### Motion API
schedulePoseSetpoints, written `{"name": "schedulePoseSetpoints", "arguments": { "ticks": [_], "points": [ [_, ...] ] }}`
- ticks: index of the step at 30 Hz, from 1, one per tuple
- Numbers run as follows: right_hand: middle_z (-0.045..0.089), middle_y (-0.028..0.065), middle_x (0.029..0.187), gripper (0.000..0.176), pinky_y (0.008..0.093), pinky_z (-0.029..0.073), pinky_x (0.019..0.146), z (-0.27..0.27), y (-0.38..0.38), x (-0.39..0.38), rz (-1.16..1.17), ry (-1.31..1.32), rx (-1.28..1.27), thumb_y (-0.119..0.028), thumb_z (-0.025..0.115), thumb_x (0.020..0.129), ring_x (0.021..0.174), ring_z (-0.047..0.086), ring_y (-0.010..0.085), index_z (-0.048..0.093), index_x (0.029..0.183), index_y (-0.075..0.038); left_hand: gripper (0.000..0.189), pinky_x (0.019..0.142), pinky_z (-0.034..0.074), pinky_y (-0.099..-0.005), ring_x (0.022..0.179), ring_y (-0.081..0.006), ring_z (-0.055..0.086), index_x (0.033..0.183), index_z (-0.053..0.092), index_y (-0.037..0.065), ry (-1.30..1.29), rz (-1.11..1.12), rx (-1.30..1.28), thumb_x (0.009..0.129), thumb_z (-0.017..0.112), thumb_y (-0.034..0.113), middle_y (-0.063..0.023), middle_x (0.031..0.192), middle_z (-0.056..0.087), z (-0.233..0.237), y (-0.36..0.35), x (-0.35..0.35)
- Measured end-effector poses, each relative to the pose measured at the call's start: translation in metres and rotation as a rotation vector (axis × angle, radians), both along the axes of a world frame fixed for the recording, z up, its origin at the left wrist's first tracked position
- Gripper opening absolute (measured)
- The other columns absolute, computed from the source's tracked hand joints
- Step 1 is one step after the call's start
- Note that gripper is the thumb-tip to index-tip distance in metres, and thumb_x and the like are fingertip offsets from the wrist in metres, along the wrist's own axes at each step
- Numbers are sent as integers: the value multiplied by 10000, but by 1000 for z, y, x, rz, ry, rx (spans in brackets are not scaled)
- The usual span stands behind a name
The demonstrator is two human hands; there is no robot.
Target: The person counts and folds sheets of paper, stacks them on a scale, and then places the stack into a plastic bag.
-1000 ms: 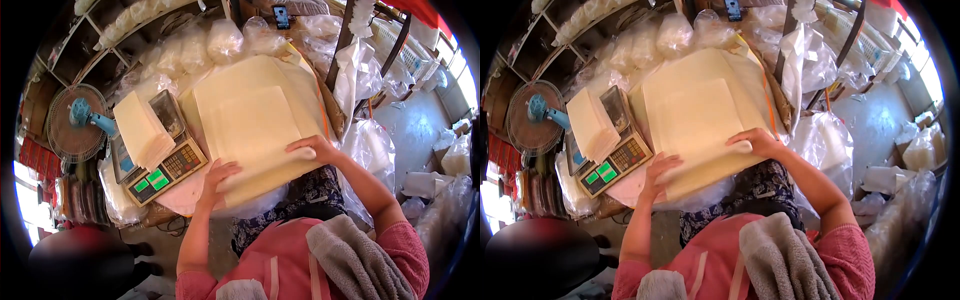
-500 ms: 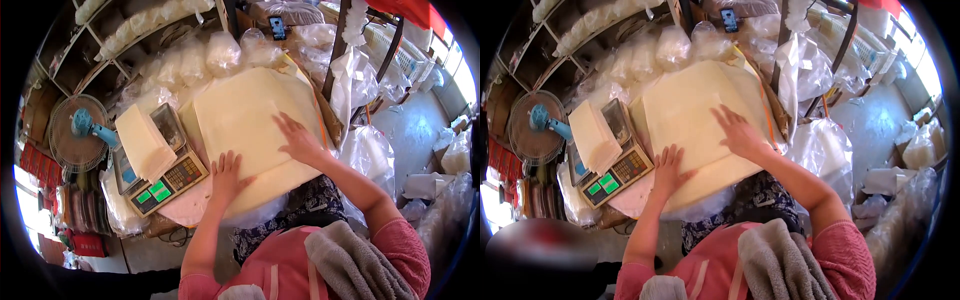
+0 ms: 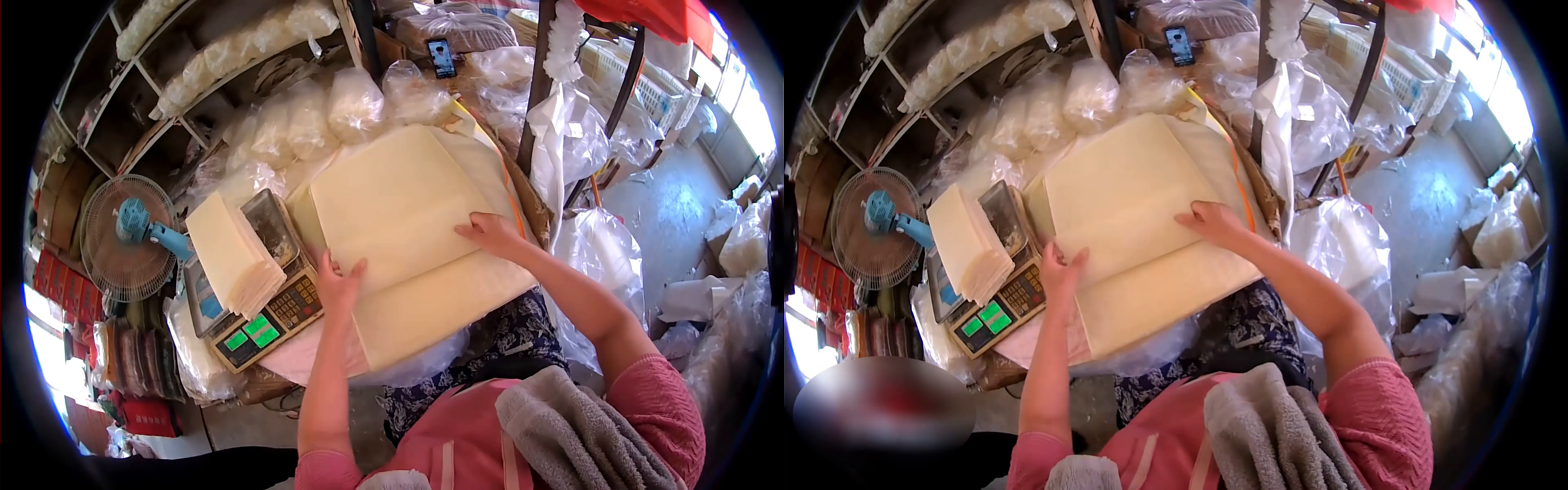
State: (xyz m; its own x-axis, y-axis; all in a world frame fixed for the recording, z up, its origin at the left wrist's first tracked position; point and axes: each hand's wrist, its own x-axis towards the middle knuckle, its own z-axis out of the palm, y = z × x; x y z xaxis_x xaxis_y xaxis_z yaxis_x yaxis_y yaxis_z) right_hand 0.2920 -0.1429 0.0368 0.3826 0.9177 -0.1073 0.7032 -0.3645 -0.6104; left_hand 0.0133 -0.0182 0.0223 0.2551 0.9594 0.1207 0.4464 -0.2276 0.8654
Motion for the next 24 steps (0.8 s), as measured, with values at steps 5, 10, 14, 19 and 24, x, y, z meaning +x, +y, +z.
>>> {"name": "schedulePoseSetpoints", "arguments": {
  "ticks": [5,10,14,19,24],
  "points": [
    [584,160,1080,467,438,458,838,1,20,-13,-75,-193,-7,-414,576,855,998,575,337,527,1174,-76,680,1080,218,-519,1357,-295,281,1355,428,70,604,-171,349,845,581,492,-169,1439,349,-34,9,29],
    [233,139,1492,576,556,212,1082,-14,26,-14,395,-641,214,-374,493,913,1388,192,309,318,1420,-166,701,1103,165,-524,1386,-275,231,1382,402,109,688,-139,382,861,488,570,-114,1487,283,-41,3,32],
    [262,134,1481,548,571,200,1076,-47,28,-15,346,-674,231,-403,446,925,1378,207,327,342,1409,-166,705,1107,154,-510,1386,-291,221,1396,371,93,627,-157,400,865,510,535,-142,1489,268,-44,4,29],
    [331,150,1438,527,577,200,1061,-33,23,-40,186,-603,110,-408,447,925,1339,264,345,381,1379,-148,810,1104,175,-481,1366,-276,265,1418,286,50,135,68,404,793,650,415,-197,1457,298,-67,3,19],
    [423,195,1352,540,539,272,1017,-17,-22,-108,406,-322,190,-363,546,886,1228,383,367,448,1300,-31,847,1045,322,-341,1273,-235,394,1437,239,28,-707,-76,-403,704,658,95,-160,1404,389,-53,-45,7]
  ]
}}
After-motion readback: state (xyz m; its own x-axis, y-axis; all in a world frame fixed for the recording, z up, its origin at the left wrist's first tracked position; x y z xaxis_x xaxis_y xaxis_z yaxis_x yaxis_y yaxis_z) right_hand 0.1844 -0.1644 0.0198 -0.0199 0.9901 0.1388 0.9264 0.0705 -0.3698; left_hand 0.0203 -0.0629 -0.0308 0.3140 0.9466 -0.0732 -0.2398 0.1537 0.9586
